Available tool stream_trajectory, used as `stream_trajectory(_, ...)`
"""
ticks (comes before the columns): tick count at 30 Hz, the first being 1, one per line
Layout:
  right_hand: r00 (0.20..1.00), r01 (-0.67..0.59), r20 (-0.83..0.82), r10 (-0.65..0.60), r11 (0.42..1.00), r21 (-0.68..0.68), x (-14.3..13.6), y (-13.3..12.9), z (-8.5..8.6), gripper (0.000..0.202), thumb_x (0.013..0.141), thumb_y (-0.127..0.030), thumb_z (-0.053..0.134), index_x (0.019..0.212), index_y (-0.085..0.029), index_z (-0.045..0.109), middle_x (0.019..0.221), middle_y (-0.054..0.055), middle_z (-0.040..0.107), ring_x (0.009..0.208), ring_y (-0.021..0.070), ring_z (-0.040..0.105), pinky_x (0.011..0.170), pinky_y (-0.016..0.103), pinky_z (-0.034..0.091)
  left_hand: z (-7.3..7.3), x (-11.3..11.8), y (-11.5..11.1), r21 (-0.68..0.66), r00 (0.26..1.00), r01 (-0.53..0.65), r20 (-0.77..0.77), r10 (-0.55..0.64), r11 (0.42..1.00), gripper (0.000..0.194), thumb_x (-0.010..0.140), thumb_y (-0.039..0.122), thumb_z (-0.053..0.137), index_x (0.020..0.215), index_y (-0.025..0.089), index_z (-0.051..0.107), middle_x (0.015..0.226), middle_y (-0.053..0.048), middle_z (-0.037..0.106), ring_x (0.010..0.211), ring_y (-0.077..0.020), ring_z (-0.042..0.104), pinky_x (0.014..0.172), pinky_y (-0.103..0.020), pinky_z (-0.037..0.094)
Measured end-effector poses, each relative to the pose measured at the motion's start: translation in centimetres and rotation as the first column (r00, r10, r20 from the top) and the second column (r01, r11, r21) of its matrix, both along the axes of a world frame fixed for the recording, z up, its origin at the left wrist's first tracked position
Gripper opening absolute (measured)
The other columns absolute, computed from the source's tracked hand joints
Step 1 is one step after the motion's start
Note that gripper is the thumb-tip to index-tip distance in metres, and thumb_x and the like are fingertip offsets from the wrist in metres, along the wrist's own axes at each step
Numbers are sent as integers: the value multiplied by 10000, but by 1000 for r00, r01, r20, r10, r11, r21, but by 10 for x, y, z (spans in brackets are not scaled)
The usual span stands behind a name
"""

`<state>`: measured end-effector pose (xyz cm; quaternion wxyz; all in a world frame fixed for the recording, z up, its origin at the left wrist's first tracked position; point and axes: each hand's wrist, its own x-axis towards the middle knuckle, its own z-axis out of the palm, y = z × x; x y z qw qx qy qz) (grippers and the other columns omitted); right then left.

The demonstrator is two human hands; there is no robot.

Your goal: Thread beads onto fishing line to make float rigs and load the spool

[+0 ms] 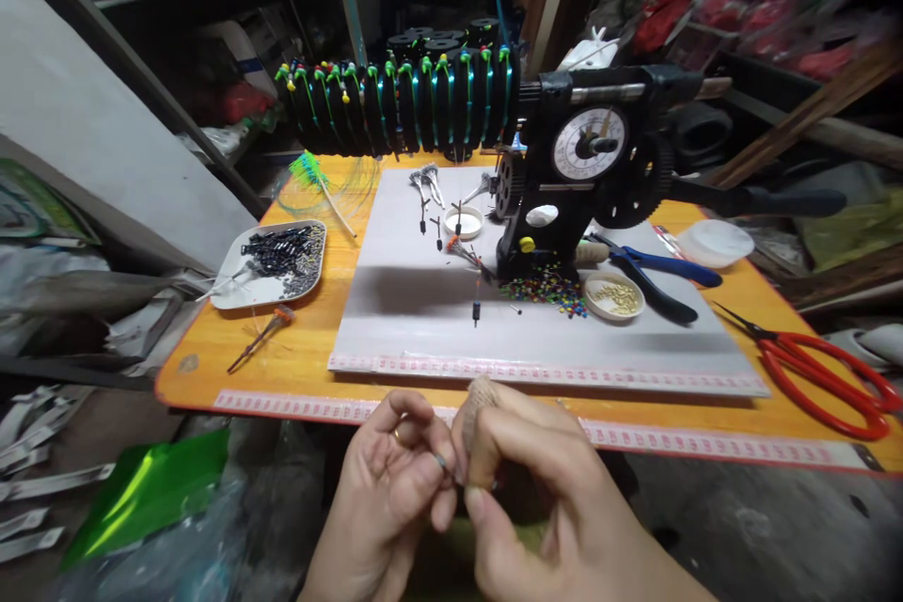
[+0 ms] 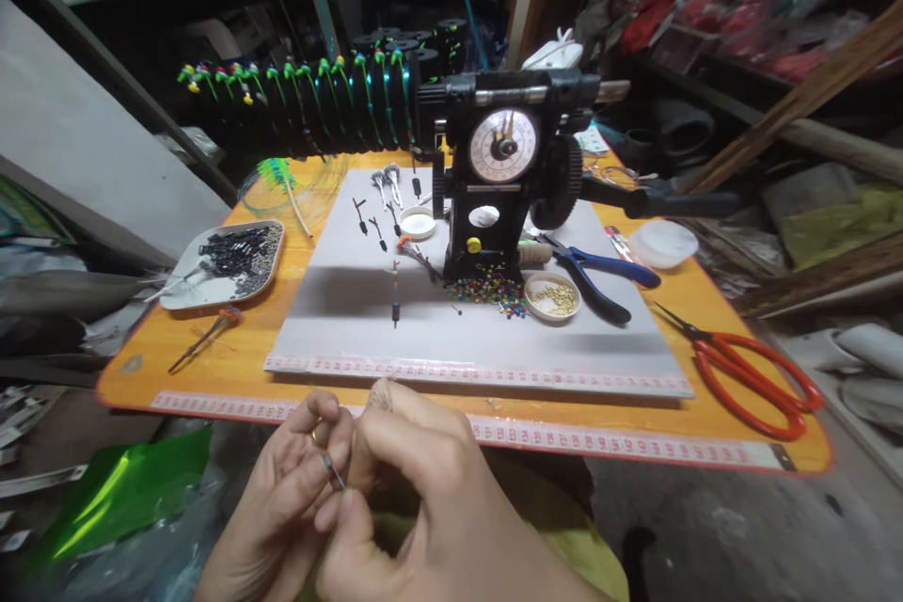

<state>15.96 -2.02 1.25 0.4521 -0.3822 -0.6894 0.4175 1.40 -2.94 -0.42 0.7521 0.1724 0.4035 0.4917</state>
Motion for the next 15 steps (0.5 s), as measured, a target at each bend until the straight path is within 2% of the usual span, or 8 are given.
stream_trajectory(6,999,-9,-32,10,1000,5,0,-1,0,180,710,-29,495,668,-195,439,706,-15,512,682,111,542,600,237,441,-3,-1,0,33,999,12,42,-14,999,297,710,204,843,896,191,612,669,57,596,471,1,506,487,-100,403)
stream_trajectory(12,999,-13,-41,14,1000,22,-1,0,-2,196,695,-6,499,682,-193,444,743,-13,540,710,106,559,610,225,441,3,0,-1,-10,1000,-11,14,11,1000,309,676,201,868,864,191,624,654,61,609,473,-2,507,496,-111,416)
stream_trajectory(15,1000,-13,-18,14,1000,21,-1,2,-2,187,707,-13,501,692,-193,453,751,-11,538,715,110,551,614,229,442,3,4,-2,22,999,-41,-31,42,999,324,655,224,880,851,202,624,643,65,615,469,-14,513,483,-117,430)
